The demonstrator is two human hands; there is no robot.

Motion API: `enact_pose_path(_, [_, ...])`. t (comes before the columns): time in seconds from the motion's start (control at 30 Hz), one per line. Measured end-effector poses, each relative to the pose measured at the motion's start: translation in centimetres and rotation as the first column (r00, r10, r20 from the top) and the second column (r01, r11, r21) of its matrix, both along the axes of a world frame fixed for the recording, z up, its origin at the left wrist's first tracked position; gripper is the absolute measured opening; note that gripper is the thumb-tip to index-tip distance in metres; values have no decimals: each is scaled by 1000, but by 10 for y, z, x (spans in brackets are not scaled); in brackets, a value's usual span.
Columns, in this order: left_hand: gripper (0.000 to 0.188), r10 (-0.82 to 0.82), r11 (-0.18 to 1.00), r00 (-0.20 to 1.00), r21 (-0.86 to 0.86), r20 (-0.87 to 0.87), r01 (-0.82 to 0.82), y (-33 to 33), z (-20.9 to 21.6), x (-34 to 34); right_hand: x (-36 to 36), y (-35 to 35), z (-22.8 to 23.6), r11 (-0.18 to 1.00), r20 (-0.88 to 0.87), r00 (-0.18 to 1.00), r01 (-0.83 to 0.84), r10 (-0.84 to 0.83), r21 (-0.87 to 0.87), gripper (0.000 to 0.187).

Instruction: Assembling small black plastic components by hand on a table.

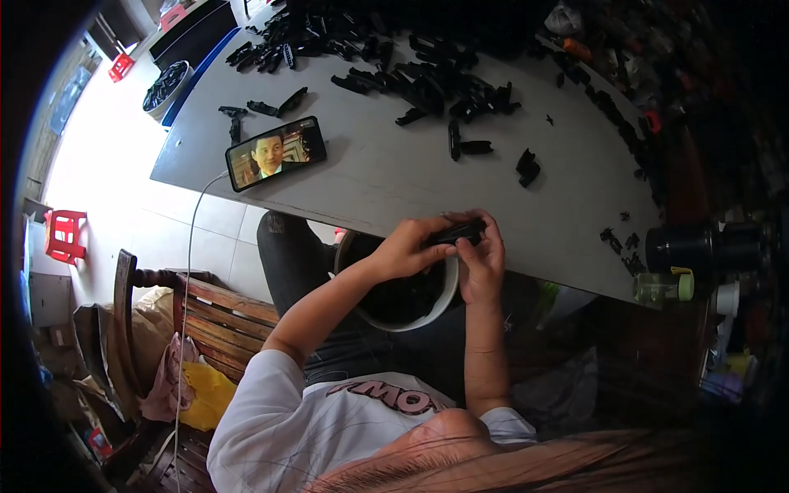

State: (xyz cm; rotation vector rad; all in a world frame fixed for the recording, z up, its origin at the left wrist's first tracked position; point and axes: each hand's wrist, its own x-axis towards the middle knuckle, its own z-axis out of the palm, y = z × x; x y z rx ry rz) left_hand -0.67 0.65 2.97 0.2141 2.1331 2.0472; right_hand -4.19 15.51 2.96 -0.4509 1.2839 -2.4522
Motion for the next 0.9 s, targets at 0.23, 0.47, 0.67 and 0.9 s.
enact_pose_path(0.23, [34,127,964,940,-186,-315,-192,-4,-15,-28,-31,-5,-9,998,25,999,43,-44,43,26])
enact_pose_path(0.47, [29,191,413,706,-597,-682,-688,-78,-26,-113,-125,-13,-12,443,-739,674,656,23,612,30])
enact_pose_path(0.67, [22,-176,319,830,-828,-530,-461,-78,-16,-110,-130,-23,2,-21,-631,594,737,499,676,29])
enact_pose_path(0.9, [14,-161,390,612,-620,-774,-681,-64,-11,-84,-97,13,1,205,-764,589,740,262,640,21])
